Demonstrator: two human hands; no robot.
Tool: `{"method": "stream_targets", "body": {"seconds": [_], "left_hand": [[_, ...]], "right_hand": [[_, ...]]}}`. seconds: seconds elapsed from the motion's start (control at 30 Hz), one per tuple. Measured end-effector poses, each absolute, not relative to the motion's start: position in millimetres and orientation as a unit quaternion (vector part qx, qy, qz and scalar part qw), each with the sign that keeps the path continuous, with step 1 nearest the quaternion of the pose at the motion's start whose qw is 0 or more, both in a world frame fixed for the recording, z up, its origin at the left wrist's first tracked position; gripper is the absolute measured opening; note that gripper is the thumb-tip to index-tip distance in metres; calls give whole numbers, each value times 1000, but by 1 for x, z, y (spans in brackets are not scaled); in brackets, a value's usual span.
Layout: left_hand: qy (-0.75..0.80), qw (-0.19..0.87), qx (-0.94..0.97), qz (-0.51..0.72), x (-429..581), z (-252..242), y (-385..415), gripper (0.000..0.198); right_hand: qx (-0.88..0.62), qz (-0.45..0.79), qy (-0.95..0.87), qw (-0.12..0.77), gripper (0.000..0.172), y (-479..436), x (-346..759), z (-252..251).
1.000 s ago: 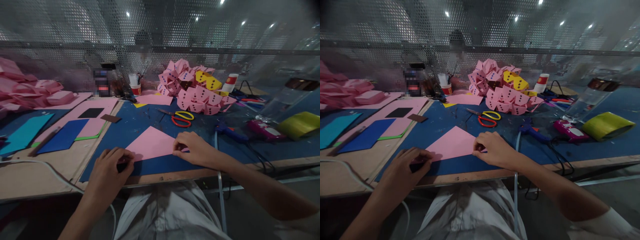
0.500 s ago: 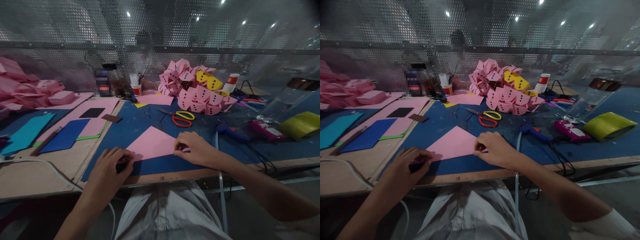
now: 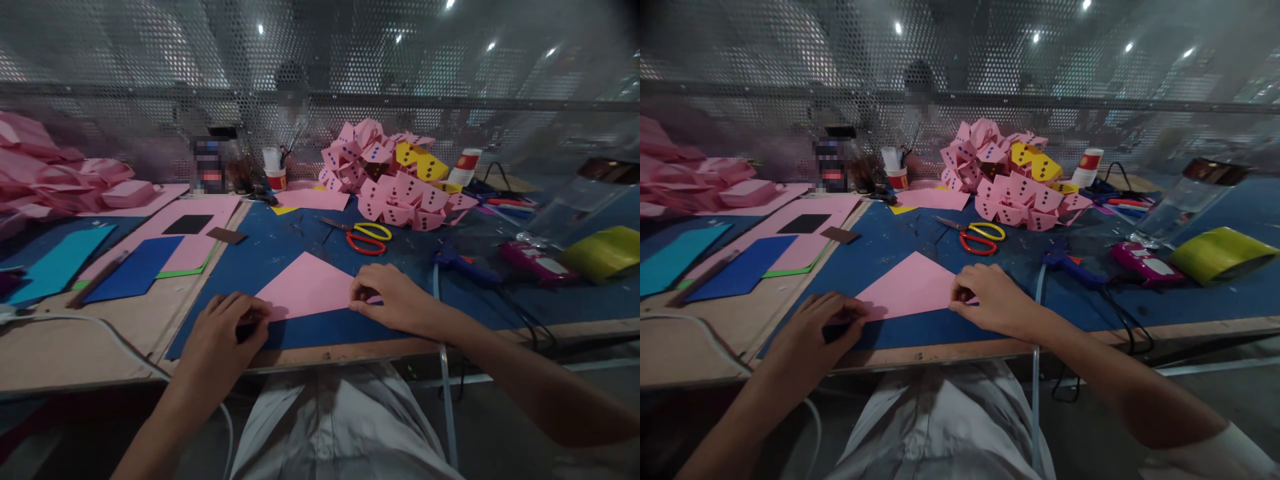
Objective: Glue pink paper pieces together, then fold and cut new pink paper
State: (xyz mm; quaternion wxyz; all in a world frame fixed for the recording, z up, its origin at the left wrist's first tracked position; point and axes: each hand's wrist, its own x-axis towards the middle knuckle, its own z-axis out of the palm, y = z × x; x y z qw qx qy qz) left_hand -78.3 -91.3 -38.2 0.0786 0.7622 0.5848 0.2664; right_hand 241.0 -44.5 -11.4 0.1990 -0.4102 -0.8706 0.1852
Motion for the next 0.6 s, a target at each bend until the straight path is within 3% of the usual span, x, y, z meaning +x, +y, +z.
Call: {"method": "stream_targets", "body": {"seconds": [0.6], "left_hand": [[590, 63, 759, 269, -94, -41, -95, 14]], "right_hand": [[-414, 178, -872, 194, 6, -44, 241, -11]]}}
